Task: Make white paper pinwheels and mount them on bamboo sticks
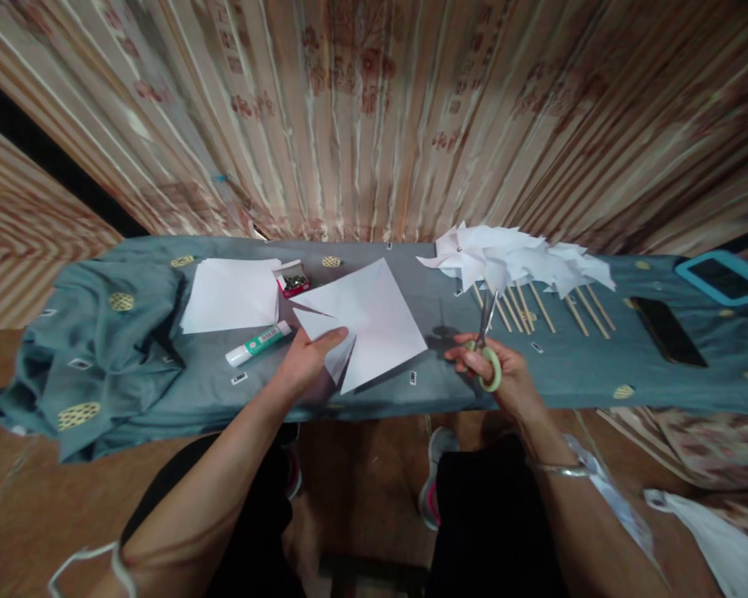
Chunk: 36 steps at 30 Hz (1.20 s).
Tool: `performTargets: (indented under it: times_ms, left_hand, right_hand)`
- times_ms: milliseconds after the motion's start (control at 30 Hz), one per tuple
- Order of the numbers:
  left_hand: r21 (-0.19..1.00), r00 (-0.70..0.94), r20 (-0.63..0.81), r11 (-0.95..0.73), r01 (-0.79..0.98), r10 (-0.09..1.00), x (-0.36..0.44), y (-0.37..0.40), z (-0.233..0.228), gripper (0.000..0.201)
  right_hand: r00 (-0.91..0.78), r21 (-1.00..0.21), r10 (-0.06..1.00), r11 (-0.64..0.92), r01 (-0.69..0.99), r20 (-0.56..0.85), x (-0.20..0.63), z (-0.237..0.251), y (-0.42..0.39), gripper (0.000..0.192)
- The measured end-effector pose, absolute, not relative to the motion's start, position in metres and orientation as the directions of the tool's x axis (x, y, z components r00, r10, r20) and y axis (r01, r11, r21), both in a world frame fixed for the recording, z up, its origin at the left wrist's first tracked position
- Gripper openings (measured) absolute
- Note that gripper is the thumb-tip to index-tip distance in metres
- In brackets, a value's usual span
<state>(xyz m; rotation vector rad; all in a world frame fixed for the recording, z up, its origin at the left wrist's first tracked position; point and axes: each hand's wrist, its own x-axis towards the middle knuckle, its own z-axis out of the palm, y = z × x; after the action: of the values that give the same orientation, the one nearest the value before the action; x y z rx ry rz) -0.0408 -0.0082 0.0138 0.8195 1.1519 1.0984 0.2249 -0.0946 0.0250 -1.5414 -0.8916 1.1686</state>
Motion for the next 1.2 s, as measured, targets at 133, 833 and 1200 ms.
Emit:
performTargets:
  times_ms: [133, 833, 1200]
  left_hand:
    - [0.945, 0.2, -0.281, 0.307, -0.112, 0.939, -0.037, -0.017, 0.005, 0.034]
    - [0.713, 0.469, -0.33, 0.542, -0.445, 0.82, -0.009, -0.041, 0.019, 0.046]
    - [0.895, 0.084, -0.218, 0.233, -0.38, 0.972, -0.001, -0.016, 0.003, 0.04]
  right_hand:
    - [0.298, -0.981, 0.935, -0.194, -0.022, -0.192, 0.216, 0.02, -0.085, 0.053]
    - [0.447, -0.909, 0.863, -0.03, -0.415, -0.233, 0.17, 0.006, -0.063, 0.041]
    - [0.227, -0.938, 0.946, -0.152, -0.31, -0.229, 0.162, 0.003, -0.062, 0.041]
